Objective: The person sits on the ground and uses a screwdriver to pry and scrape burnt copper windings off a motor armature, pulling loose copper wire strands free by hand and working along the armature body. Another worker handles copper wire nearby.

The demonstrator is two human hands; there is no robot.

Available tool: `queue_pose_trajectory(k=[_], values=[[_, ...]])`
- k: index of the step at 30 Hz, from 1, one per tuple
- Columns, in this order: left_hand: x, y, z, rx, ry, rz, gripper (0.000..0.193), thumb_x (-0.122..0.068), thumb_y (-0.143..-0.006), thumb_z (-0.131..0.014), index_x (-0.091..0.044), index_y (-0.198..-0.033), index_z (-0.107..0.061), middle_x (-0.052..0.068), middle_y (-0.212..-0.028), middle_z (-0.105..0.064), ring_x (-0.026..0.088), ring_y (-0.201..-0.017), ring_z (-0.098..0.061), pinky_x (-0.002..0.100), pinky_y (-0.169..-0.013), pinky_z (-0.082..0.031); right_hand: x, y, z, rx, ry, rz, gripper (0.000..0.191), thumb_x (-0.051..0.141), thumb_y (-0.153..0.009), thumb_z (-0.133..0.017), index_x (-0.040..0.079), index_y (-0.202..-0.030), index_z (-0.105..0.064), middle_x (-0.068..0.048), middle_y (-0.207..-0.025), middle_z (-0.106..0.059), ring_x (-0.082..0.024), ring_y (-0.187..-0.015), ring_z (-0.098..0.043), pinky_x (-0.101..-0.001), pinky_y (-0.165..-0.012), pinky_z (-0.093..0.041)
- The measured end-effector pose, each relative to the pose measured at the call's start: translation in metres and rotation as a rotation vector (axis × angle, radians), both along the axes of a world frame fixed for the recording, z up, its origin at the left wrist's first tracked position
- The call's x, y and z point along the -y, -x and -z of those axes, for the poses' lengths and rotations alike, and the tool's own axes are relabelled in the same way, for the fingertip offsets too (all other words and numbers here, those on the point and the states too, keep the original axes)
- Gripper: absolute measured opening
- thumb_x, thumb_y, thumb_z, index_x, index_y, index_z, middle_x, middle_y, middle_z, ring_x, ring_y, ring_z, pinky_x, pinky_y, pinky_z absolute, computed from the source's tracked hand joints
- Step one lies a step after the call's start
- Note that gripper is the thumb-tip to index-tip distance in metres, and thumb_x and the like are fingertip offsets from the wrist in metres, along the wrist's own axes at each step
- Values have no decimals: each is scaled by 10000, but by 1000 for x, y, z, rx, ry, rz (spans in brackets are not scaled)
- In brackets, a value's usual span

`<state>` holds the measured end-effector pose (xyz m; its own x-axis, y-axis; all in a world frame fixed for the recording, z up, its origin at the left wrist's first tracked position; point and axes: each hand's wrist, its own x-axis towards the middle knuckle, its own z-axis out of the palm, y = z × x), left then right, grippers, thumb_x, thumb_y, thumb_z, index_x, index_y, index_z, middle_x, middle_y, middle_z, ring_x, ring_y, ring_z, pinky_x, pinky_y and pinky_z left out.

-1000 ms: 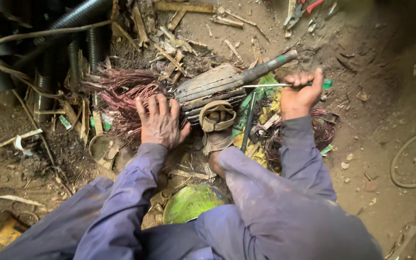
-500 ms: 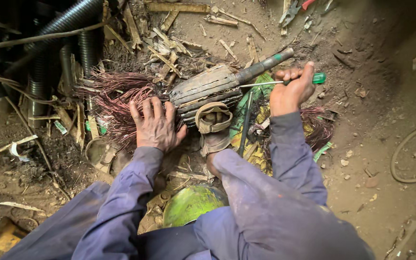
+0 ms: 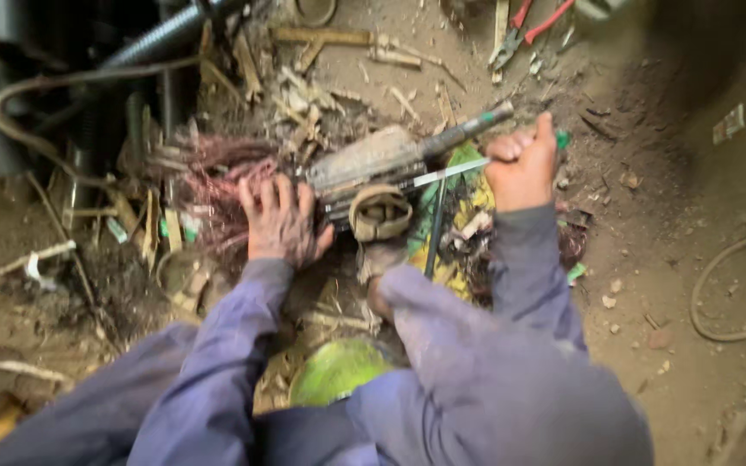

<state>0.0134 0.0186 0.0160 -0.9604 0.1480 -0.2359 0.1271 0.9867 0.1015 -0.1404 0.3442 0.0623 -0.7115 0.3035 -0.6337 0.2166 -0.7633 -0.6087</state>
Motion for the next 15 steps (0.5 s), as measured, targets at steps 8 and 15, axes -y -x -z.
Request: queue_pose_trajectory(k=[8,15], values=[[-3,-1,-22,22,18,21,976,-740,-694,-696,-75,-1383,-505,248,-1377,-483,474,-1318,-407,711,-1129,-123,-48,-45,-37,-195,-104,35,213,299,-967,-661,119,-915,-559,-28,-778,-523,-199,-705,-528,-444,-769,-520],[-27,-7,-35,255,229,-55,1023,-688,-671,-786,-68,-1415,-457,277,-1318,-471,484,-1277,-429,734,-1122,-101,-77,-93,-72,-225,-557,-285,259,327,-999,-675,91,-1102,-650,-8,-864,-608,-138,-807,-613,-422,-796,-594]])
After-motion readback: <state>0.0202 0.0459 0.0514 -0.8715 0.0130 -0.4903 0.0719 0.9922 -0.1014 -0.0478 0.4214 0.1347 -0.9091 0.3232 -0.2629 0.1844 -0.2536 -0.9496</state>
